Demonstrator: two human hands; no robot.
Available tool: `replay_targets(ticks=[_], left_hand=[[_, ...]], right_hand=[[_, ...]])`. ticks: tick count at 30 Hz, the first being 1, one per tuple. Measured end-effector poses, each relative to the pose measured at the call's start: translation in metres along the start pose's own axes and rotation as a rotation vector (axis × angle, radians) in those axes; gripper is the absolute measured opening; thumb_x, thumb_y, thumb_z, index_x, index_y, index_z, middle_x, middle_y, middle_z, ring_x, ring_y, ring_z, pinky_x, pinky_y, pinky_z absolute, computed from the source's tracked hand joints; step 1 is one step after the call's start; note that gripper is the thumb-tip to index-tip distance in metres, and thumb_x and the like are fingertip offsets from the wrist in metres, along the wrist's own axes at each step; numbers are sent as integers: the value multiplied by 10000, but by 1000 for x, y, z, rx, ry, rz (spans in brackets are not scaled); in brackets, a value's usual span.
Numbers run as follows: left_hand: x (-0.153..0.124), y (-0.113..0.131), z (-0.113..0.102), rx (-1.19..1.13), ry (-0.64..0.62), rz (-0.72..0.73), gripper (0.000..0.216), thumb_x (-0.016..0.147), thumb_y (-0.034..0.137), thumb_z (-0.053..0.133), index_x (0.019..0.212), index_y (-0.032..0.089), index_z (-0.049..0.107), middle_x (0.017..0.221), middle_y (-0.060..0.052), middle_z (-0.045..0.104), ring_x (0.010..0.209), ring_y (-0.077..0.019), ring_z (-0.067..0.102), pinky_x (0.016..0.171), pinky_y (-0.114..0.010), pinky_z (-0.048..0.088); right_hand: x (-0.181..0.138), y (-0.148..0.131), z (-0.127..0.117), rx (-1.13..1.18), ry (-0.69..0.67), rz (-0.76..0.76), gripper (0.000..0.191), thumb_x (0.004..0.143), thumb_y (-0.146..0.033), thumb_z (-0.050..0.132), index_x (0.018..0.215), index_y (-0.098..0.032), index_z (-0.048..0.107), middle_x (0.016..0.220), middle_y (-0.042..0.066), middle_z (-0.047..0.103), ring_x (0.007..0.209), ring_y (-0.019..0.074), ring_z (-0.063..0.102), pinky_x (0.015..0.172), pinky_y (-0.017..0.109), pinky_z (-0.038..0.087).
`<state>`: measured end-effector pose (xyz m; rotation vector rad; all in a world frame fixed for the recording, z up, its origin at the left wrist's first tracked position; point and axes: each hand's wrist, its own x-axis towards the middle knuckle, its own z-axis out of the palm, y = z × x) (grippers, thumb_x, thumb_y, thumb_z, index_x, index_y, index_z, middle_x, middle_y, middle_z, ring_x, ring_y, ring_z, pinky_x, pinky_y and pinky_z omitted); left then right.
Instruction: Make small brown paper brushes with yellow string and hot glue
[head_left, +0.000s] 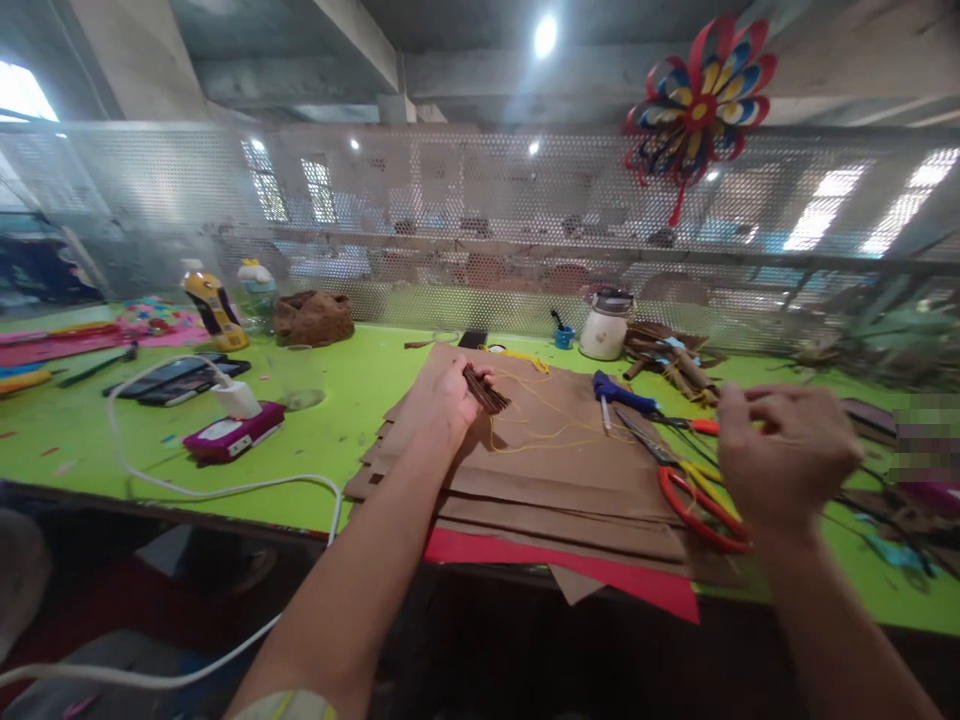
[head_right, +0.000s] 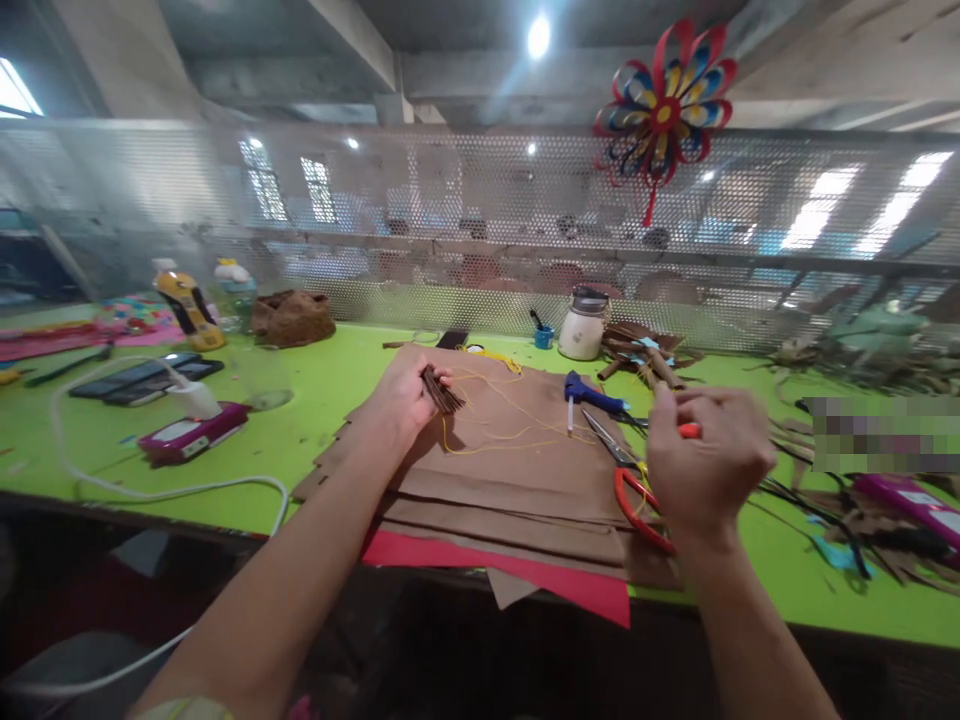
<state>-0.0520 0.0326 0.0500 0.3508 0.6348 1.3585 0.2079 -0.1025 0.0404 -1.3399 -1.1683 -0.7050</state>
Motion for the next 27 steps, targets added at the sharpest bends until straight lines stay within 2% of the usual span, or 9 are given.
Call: replay_targets(ticks=[2,4,6,12,15,19,21,24,27], left_hand=[[0,-1,1,-6,7,15,278,930,280,322,679,182,387,535,1,437,483,-98,471,434,-187,402],[1,-2,1,-11,2,30,282,931,283,323,677,180,389,525,9,427,479,-95,472,440,-186,410],[2,-2,0,-21,-24,31,284,929,282,325,674,178,394,534,5,442,476,-92,470,446,-187,422],[6,6,-5,-67,-141,24,286,916,256,354,646,172,400,533,7,445,439,-71,431,438,-177,428],[6,9,-7,-76,-147,-33,296,914,262,351,632,177,378,507,29,393,403,-61,387,395,-163,384],[5,8,-7,-50,-146,-138,301,920,260,320,630,182,342,499,48,343,368,-49,331,350,-146,317],[4,7,-7,-24,-153,-170,285,918,238,319,639,182,340,500,53,332,362,-45,312,342,-139,297],[4,4,-8,21,-153,-204,270,913,229,333,647,186,332,494,67,301,346,-39,273,330,-131,266],[5,0,-8,47,-140,-205,271,914,232,322,647,187,321,480,80,265,329,-32,242,319,-117,220]], right_hand=[[-15,-41,3,333,-187,97,251,799,-262,559,561,-184,577,705,82,624,705,190,578,695,341,440],[-33,-83,17,643,-681,194,149,796,-250,543,740,-178,662,791,64,670,727,177,606,689,317,460],[-49,-116,38,796,-998,393,157,756,-237,574,862,-179,674,843,57,687,701,165,615,653,302,470],[-73,-135,58,1146,-1336,836,291,759,-400,573,857,-136,642,479,-46,497,415,75,444,420,195,350],[-71,-125,35,1018,-1236,627,332,843,-407,474,758,-139,651,475,-43,438,416,72,388,415,199,325],[-56,-126,12,944,-884,107,228,863,-278,484,772,-179,668,993,96,588,886,176,544,719,313,457],[-52,-132,12,1032,-886,-62,195,864,-246,487,790,-197,660,1102,86,578,1017,192,512,818,343,439],[-61,-141,18,1084,-1000,-40,255,906,-257,416,755,-185,609,787,36,621,760,134,557,695,264,449],[-83,-149,16,900,-877,0,273,916,-229,380,689,-175,522,676,17,537,652,121,482,621,247,400]])
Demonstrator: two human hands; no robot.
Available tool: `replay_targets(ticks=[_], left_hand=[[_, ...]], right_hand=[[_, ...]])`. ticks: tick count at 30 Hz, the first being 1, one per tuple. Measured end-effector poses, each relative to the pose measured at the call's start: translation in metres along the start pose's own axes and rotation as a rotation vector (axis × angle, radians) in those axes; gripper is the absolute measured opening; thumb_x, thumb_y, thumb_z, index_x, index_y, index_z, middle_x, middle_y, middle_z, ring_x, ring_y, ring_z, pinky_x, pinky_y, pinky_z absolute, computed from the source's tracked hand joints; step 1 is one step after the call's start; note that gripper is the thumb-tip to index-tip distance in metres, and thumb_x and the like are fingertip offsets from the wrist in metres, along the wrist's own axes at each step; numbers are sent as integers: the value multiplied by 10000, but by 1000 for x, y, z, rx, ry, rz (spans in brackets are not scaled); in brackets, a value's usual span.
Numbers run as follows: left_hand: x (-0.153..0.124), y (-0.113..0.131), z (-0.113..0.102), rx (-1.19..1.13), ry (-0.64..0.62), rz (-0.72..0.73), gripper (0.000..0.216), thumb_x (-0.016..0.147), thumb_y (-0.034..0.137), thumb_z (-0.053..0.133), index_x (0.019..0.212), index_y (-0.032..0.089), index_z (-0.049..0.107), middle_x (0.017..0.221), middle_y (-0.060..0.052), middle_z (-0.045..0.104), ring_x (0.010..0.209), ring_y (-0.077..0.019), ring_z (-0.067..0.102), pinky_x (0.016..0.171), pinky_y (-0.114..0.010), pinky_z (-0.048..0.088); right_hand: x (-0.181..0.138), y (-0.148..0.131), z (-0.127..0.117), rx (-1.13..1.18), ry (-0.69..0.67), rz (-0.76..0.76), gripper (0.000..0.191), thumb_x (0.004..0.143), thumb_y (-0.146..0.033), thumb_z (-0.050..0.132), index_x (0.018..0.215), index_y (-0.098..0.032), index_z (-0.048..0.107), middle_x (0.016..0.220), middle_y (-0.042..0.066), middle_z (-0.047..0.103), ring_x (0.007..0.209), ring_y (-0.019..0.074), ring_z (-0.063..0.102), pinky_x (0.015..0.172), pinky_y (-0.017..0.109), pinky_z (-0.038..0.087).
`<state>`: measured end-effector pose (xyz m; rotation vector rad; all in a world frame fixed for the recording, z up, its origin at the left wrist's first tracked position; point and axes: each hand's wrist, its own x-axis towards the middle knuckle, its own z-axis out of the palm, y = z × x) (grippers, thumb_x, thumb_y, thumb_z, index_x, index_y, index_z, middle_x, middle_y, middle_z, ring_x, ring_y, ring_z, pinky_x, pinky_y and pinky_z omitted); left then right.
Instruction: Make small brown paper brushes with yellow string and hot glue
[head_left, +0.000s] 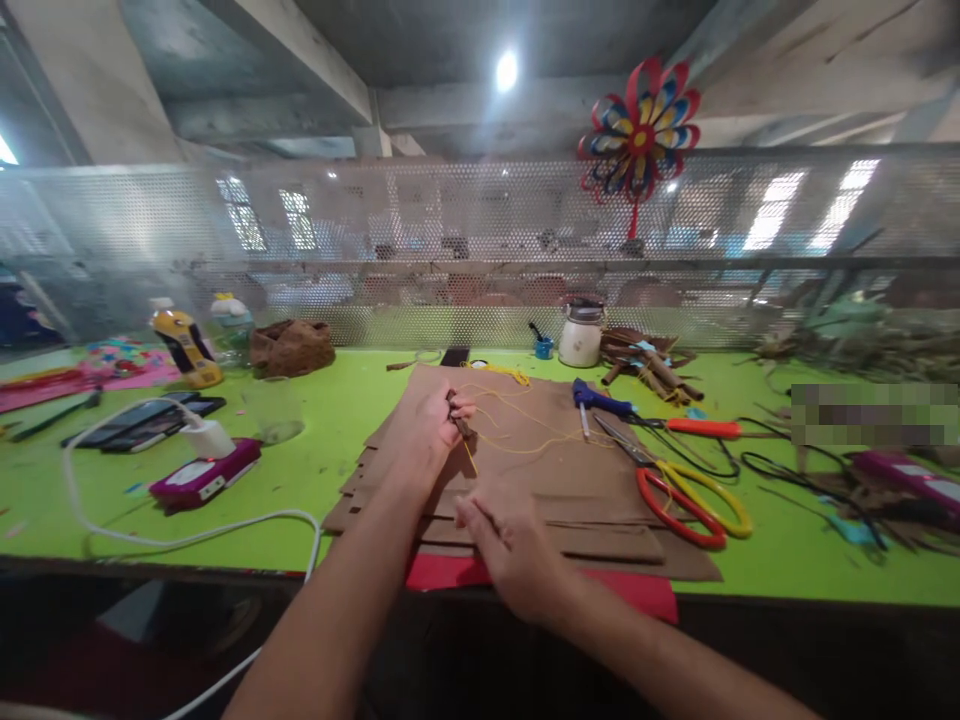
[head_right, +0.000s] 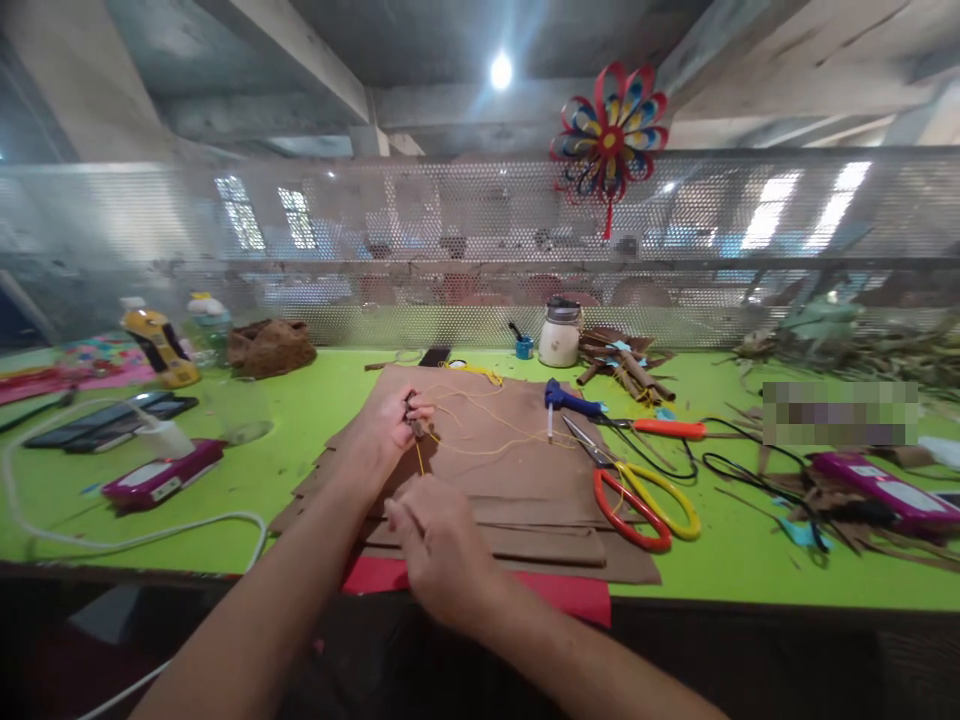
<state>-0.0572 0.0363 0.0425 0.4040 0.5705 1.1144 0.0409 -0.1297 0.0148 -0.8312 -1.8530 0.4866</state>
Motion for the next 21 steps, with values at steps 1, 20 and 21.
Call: replay_targets(ticks=[1,20,21], left_hand=[[0,-2,0,6,2,0,270,913,234,323,648,186,324,477,81,264,325,-30,240,317,-114,209],[1,-26,7,171,-18,18,254,869,200,385,622,178,331,441,89,256,309,-16,241,334,-101,138],[1,-26,6,185,-27,24,259,874,230,393,626,177,342,440,87,262,311,-20,248,334,-104,142]], right_hand=[[-6,-1,5,-59,36,-30,256,910,-200,379,684,-177,497,688,22,525,666,127,467,627,254,390],[-38,-19,23,-153,182,-102,224,872,-102,367,668,-182,414,635,14,439,629,136,419,576,264,317],[-36,-14,22,-124,171,-78,227,879,-123,367,668,-179,431,642,15,451,632,133,427,580,261,322]])
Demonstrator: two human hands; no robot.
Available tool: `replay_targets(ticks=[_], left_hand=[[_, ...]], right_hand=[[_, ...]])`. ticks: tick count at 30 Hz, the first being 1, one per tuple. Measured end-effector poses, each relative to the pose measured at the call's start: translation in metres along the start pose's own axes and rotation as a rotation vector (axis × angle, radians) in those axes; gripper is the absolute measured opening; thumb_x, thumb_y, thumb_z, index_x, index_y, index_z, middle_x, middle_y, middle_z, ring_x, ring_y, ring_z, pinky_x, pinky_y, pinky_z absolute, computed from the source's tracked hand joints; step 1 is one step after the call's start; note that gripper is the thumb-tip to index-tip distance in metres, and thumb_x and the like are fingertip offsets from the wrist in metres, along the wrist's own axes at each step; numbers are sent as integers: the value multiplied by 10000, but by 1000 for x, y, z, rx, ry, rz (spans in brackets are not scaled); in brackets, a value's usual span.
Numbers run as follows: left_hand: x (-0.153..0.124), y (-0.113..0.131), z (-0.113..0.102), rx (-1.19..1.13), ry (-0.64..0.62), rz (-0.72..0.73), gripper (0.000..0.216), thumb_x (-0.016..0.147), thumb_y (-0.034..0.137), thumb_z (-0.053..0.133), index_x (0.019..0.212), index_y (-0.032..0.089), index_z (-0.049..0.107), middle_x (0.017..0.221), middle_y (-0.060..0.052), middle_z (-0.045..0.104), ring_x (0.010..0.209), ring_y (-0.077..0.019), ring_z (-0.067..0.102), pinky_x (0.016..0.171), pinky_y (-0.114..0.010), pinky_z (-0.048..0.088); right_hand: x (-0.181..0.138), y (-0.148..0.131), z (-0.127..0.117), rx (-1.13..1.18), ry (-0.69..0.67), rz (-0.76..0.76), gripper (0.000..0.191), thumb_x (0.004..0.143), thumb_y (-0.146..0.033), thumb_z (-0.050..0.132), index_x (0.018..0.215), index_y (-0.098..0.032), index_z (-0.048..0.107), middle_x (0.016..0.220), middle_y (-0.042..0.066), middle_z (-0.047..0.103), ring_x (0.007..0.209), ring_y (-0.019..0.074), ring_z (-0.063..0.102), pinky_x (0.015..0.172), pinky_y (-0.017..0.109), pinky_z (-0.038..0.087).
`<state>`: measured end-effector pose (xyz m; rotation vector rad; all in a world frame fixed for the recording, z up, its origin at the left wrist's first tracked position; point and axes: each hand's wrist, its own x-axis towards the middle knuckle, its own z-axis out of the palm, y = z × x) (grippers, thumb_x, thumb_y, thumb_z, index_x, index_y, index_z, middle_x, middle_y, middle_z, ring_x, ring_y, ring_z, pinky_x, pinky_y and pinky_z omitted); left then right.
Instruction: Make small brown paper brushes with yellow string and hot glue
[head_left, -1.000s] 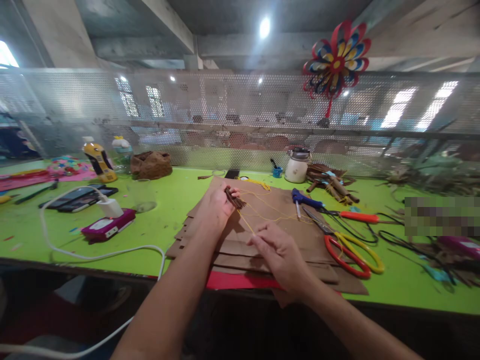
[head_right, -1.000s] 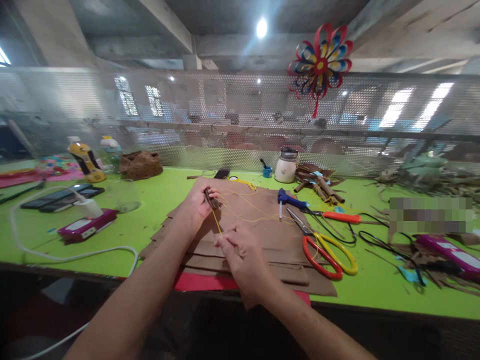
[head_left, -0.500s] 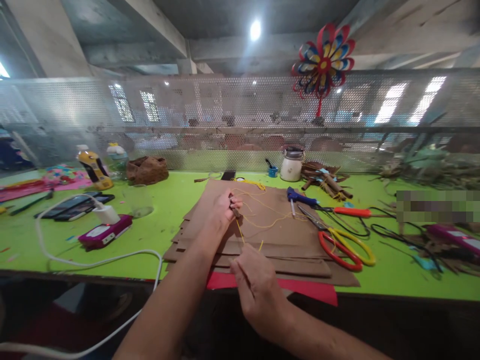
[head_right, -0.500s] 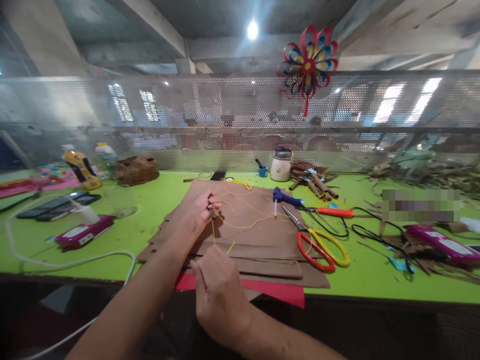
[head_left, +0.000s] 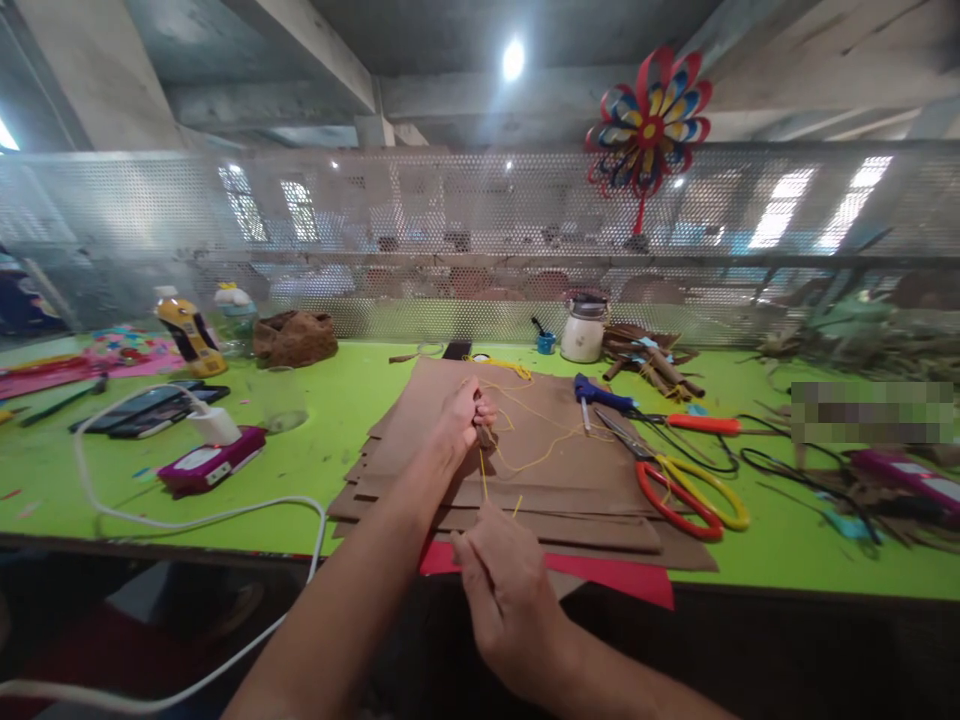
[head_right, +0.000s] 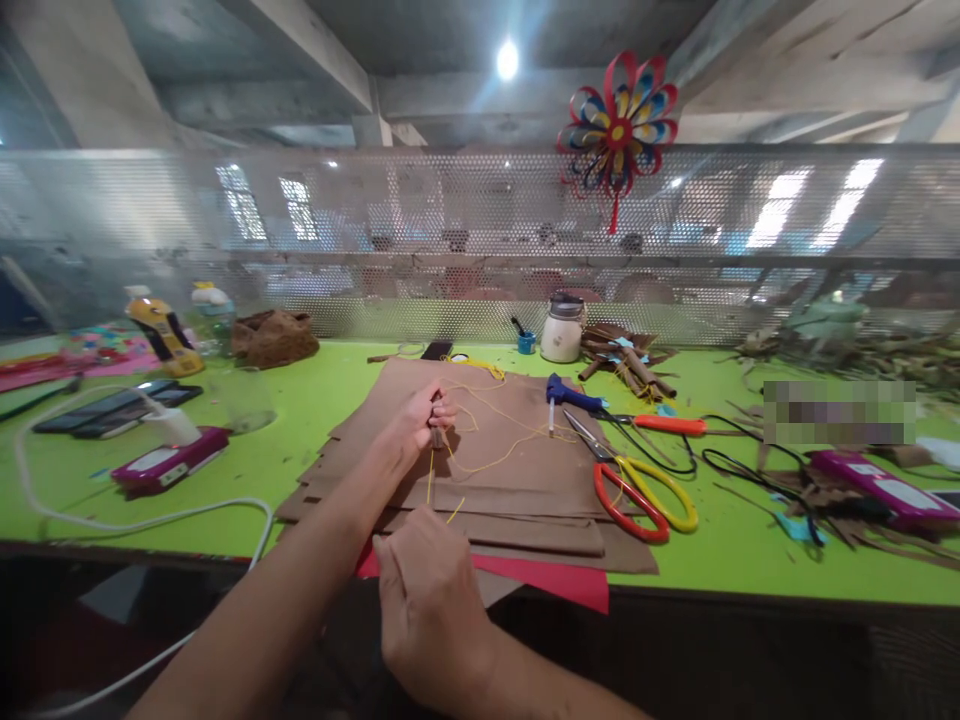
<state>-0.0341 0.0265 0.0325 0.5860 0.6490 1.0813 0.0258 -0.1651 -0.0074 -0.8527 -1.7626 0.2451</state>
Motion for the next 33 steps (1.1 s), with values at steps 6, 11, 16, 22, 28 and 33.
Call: replay_targets(ticks=[6,11,16,22,28,33], left_hand=[[1,5,-3,93,-103,-6,381,877,470,304,754,153,478,485,14,406,395,-100,418,352,-165,278],[1,6,-5,140,-83,7,347,897,392,269,830,144,502,525,-21,467,426,-112,459,352,-157,261],[0,3,-5,123,-90,71,311,914,373,320,830,144,512,525,-5,468,442,-104,483,388,-175,342],[0,5,-5,82,-63,69,247,904,312,404,743,143,484,548,-14,502,465,-91,500,404,-159,375],[2,7,-6,0,-4,60,272,905,272,416,659,156,403,481,56,361,361,-30,341,332,-108,221],[-1,9,-2,-29,54,38,280,920,208,354,643,168,354,471,74,300,334,-23,285,320,-107,198]], right_hand=[[16,28,-9,345,134,428,319,902,-350,395,687,-164,538,586,-12,456,558,104,446,526,228,348],[23,34,-11,568,191,601,352,836,-458,490,659,-164,568,526,-40,428,483,79,419,458,202,348],[21,35,-6,671,102,649,367,816,-483,516,671,-151,579,505,-51,422,455,63,387,454,198,346],[15,36,-9,596,-17,579,359,862,-433,462,685,-139,570,488,-53,395,461,66,362,461,208,299],[10,27,-8,427,-36,488,328,886,-349,436,659,-148,562,514,-47,370,497,79,351,493,224,277],[-5,9,2,241,22,277,270,901,-222,403,667,-160,523,608,-11,453,605,102,435,572,232,321]])
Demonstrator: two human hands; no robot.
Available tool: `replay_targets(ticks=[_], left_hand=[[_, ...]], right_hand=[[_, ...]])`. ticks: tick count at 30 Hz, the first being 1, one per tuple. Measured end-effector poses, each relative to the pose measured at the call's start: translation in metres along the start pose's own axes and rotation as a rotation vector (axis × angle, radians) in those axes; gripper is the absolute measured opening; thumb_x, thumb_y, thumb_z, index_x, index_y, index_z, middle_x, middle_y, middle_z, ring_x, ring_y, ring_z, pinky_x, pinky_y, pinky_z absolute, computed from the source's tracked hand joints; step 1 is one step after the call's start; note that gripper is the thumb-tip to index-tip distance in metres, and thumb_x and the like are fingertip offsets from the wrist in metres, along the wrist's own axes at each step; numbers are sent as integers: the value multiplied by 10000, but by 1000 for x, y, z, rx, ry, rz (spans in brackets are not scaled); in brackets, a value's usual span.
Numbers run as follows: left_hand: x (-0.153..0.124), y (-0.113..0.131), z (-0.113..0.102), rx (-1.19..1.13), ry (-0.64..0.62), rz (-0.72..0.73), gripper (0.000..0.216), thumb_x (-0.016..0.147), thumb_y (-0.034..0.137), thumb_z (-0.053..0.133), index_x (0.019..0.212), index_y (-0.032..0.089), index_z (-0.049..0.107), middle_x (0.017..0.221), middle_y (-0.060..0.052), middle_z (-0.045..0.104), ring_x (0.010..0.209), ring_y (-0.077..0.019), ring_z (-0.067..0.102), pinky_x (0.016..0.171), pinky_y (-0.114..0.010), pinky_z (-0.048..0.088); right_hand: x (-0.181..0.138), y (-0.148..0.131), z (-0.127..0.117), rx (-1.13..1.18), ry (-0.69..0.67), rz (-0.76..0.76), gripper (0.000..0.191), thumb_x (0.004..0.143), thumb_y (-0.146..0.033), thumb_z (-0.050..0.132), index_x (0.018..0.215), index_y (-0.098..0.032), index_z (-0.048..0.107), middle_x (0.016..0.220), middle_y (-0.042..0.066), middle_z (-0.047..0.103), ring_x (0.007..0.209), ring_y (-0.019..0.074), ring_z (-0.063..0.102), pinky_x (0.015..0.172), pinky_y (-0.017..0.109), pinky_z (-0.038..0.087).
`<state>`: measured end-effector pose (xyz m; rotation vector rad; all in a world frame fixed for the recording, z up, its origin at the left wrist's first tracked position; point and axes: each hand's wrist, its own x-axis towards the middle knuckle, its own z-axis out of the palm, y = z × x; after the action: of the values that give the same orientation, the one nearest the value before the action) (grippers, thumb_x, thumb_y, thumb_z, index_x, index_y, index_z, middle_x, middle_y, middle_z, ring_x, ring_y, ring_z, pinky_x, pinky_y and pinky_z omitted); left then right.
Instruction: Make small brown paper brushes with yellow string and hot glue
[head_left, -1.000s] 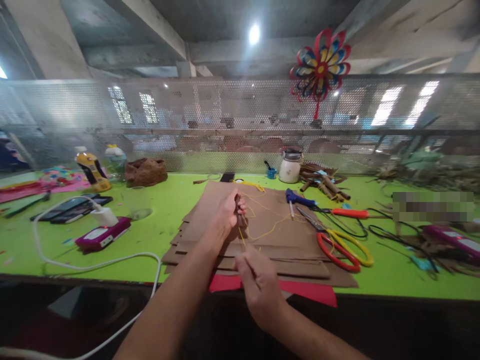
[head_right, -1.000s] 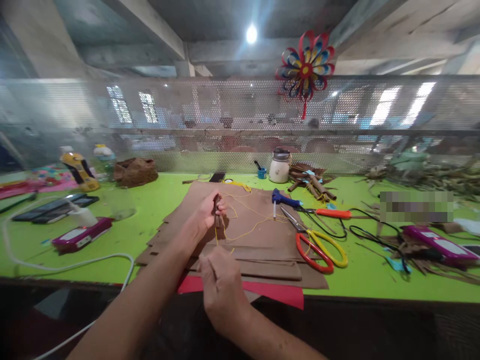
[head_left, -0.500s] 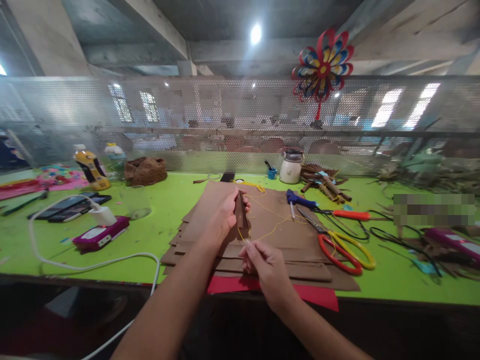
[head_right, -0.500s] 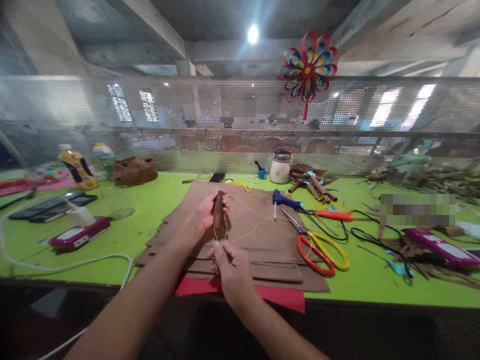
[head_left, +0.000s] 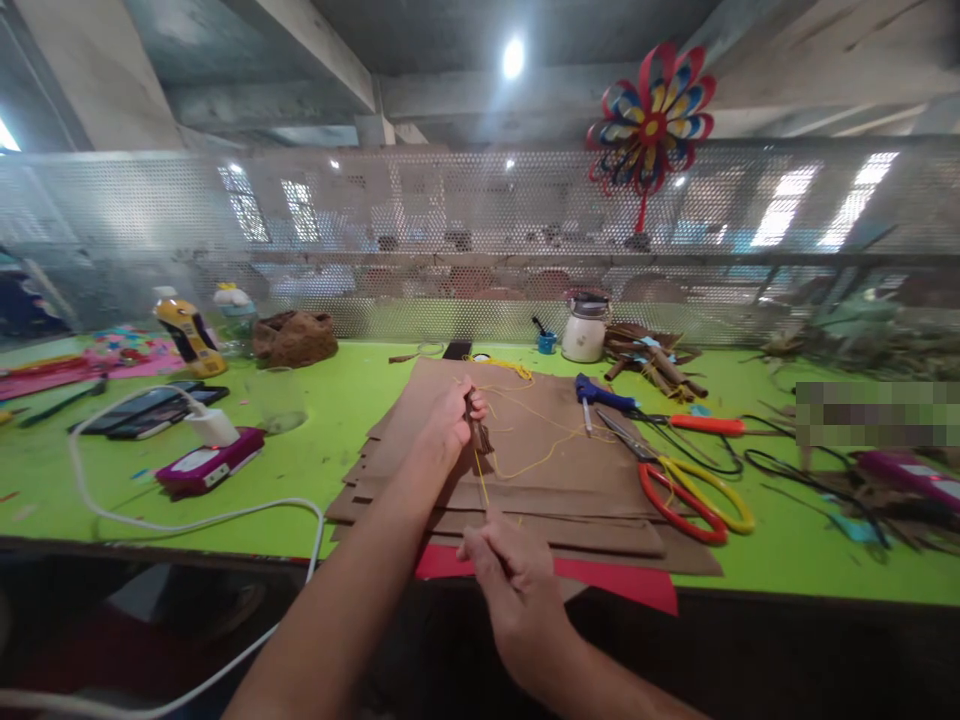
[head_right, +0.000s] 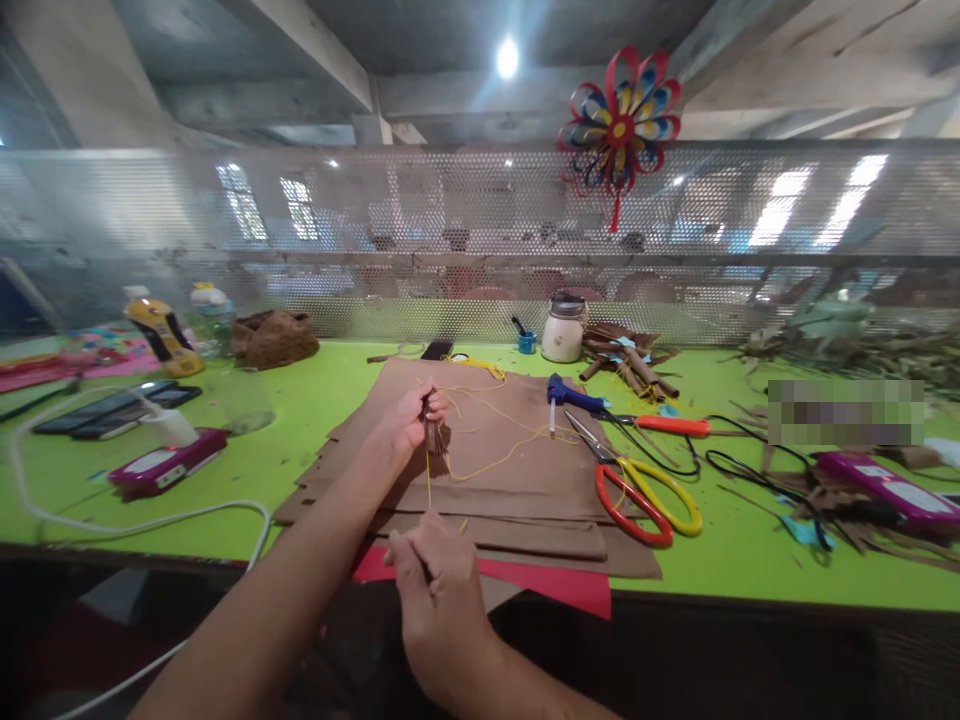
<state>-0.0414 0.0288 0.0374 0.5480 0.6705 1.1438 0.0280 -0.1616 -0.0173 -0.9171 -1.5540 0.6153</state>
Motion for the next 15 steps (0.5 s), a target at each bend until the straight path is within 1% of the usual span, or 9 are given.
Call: replay_targets(ticks=[2,5,9,12,13,15], left_hand=[[-2,1,2,-13,16,-16,280,922,197,338,644,172,341,475,78,289,330,-22,267,316,-107,199],[-5,4,4,-23,32,-42,276,920,163,317,644,176,328,477,81,277,327,-23,253,308,-105,194],[-6,4,4,-16,35,-55,280,913,129,301,638,176,324,475,87,256,319,-19,232,303,-105,187],[-4,-2,4,2,21,-31,276,911,158,336,635,171,339,478,84,266,322,-18,248,306,-107,181],[-3,-4,3,11,13,-17,273,908,177,359,636,168,349,478,80,279,326,-18,260,308,-108,178],[-1,-7,2,32,-7,16,261,897,214,400,643,161,378,477,69,313,336,-22,293,315,-110,177]], right_hand=[[-8,-2,5,-39,25,-68,248,897,-175,395,662,-167,476,649,-2,454,631,107,437,588,235,329],[-15,-2,10,-83,51,-147,249,884,-118,386,643,-176,409,656,-6,415,631,107,417,579,242,313],[-20,-5,11,-105,68,-220,220,877,-81,365,694,-171,451,647,-7,410,633,113,417,584,253,305],[-17,-9,10,-80,63,-216,210,876,-95,374,710,-167,480,649,-4,428,629,113,429,581,253,310],[-14,-9,10,-59,58,-195,214,879,-112,381,699,-166,484,652,-2,438,630,113,436,582,252,316],[-6,-8,9,5,49,-100,232,890,-164,394,682,-165,498,649,-2,455,620,109,447,581,245,329]])
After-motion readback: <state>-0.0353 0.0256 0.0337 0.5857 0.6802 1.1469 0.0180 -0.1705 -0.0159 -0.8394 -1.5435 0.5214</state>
